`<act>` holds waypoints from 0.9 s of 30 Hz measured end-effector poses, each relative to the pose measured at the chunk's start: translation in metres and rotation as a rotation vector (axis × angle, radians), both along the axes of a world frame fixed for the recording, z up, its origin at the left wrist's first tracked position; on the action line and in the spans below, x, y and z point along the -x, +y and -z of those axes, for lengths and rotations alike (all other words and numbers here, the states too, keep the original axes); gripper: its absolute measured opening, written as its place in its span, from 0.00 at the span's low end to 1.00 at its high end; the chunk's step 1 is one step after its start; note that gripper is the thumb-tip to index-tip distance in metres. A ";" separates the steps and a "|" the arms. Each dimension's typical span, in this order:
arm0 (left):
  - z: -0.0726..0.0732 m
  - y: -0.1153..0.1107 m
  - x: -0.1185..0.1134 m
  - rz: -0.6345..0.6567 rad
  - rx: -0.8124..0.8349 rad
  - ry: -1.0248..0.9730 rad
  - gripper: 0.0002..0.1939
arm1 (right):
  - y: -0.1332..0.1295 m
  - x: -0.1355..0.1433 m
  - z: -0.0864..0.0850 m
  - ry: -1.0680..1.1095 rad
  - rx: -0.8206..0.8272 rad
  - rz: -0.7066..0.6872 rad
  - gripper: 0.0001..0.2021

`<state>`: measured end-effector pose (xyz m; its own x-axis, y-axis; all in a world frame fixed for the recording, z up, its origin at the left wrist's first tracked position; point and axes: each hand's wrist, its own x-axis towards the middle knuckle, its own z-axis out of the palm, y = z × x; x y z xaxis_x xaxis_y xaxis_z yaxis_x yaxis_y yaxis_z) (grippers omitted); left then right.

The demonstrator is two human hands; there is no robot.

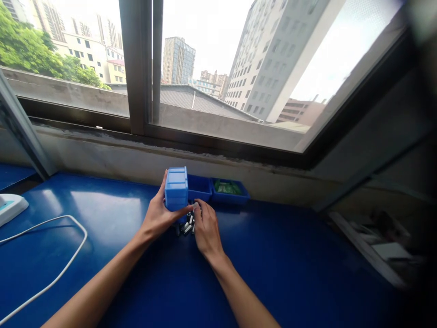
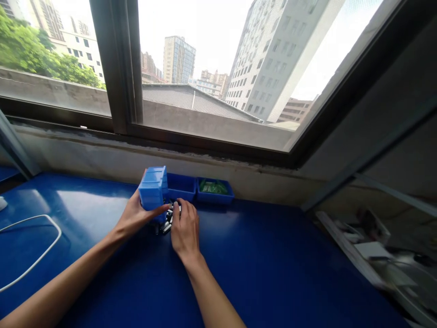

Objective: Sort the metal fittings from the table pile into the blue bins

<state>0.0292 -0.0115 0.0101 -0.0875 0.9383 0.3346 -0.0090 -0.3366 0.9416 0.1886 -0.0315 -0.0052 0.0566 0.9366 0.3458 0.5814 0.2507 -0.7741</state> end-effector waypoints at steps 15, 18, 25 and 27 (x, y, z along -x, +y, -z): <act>-0.014 0.002 -0.017 -0.013 -0.121 0.124 0.52 | 0.003 -0.001 0.011 -0.103 -0.028 -0.029 0.22; -0.016 0.002 -0.020 -0.029 -0.130 0.198 0.49 | 0.004 0.000 0.014 -0.127 -0.039 -0.012 0.21; -0.018 0.001 -0.012 -0.057 -0.118 0.253 0.47 | 0.003 0.002 0.017 -0.210 -0.075 0.036 0.20; -0.018 0.001 -0.008 -0.067 -0.127 0.275 0.47 | 0.003 0.003 0.017 -0.257 -0.061 0.044 0.21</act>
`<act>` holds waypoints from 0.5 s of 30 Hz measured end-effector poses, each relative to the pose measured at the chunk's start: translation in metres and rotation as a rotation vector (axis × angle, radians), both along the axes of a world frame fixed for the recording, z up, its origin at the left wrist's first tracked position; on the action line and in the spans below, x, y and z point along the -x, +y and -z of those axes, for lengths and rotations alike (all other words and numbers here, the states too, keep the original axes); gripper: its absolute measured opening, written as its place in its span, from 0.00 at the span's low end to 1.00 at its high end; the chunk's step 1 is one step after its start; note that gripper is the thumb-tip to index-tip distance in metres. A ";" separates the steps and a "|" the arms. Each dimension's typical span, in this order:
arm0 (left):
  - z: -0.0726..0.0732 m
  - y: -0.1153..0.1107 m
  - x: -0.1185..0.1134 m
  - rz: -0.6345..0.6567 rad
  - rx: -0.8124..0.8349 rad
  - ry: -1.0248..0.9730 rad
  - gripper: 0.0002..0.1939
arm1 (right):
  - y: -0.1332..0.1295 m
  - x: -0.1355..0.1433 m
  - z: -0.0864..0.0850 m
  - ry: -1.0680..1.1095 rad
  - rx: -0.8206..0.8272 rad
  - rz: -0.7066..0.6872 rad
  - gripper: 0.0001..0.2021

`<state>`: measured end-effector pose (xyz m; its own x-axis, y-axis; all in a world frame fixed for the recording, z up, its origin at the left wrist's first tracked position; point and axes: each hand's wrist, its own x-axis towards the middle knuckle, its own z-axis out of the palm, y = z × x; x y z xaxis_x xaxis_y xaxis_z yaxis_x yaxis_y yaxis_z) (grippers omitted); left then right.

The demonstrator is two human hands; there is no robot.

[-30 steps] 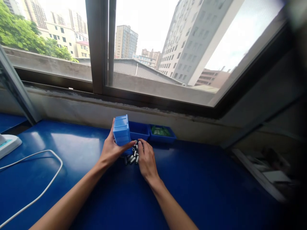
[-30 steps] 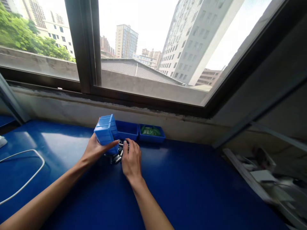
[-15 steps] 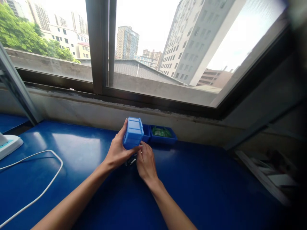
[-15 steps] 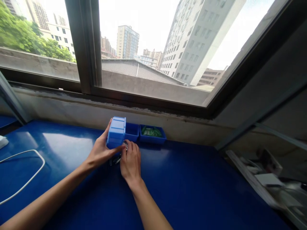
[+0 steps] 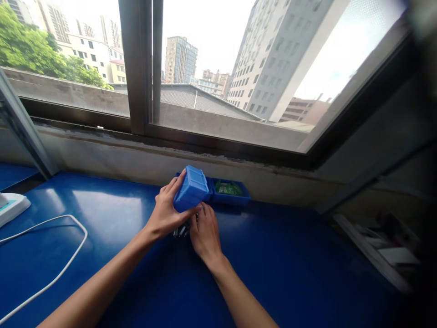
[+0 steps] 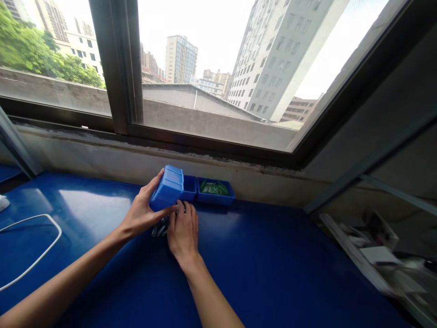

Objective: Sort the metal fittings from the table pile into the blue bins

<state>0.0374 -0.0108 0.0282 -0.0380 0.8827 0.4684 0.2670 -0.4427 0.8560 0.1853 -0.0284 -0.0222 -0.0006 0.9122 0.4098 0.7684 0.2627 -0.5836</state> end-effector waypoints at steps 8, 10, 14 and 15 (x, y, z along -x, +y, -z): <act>-0.001 -0.005 0.009 0.020 0.041 -0.168 0.48 | 0.000 0.001 -0.005 -0.047 0.028 -0.003 0.22; -0.001 -0.008 0.011 -0.015 0.075 -0.283 0.46 | -0.001 -0.002 -0.008 0.002 -0.025 -0.009 0.20; 0.002 -0.010 0.017 -0.154 0.145 -0.380 0.34 | -0.004 -0.003 -0.025 0.081 -0.190 -0.084 0.16; 0.002 -0.010 0.019 -0.190 0.153 -0.405 0.31 | -0.006 -0.001 -0.030 0.078 -0.217 -0.131 0.15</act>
<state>0.0187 -0.0205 0.0260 -0.3584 0.9001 0.2478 -0.0376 -0.2791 0.9595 0.1867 -0.0339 0.0081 -0.0738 0.7974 0.5989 0.6742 0.4825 -0.5592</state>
